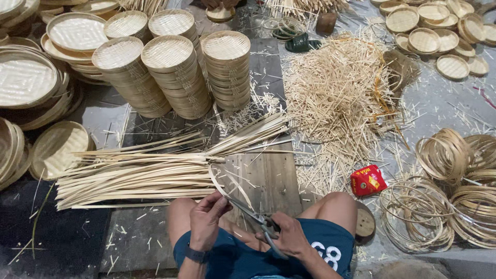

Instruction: The person sits on the floor and weaves thin bamboo strips around a circular bamboo frame to form a basket rim. They repeatedly bend and interlace the strips by hand, occasionally using shears to trim excess material. Finished rims are stacked nearby.

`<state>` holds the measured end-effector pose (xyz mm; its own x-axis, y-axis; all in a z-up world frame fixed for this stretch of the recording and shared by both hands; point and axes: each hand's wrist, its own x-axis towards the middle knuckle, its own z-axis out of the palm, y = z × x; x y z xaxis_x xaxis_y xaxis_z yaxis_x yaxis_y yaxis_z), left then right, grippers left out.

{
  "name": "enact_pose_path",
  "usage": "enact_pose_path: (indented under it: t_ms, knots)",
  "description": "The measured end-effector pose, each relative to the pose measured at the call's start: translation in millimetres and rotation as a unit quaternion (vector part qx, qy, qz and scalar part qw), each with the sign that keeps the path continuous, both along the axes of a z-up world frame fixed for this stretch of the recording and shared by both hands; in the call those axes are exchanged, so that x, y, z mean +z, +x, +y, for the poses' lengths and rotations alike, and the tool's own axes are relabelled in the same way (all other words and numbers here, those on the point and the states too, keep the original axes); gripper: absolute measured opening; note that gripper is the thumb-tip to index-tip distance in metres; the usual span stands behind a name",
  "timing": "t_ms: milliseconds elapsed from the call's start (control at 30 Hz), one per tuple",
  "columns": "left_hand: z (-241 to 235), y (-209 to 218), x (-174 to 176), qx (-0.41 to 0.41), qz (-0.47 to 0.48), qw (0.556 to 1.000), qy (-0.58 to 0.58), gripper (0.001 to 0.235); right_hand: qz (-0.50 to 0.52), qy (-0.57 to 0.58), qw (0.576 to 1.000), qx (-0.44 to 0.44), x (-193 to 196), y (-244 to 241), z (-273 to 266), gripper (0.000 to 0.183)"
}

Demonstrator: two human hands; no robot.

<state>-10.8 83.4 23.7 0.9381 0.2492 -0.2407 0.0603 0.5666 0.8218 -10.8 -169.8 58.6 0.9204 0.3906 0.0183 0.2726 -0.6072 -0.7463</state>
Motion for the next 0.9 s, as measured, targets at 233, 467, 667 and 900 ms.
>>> enact_pose_path:
  t_ms: [233,467,667,900]
  knots:
    - [10.0,0.6,12.8,0.025,-0.021,0.999,-0.009,0.017,0.018,0.001,1.0,-0.014,-1.7,-1.6,-1.9,0.054]
    - [2.1,2.5,19.9,0.009,-0.007,1.0,0.007,0.018,0.001,0.02,1.0,-0.015,3.6,-3.8,1.8,0.045]
    - [-1.7,4.4,26.4,0.012,-0.025,1.0,-0.008,0.018,0.002,0.003,1.0,-0.028,13.4,-2.9,5.1,0.044]
    - [-2.9,6.3,21.5,-0.004,-0.049,0.998,-0.046,0.018,-0.05,-0.008,0.999,-0.013,14.5,-3.3,5.7,0.044]
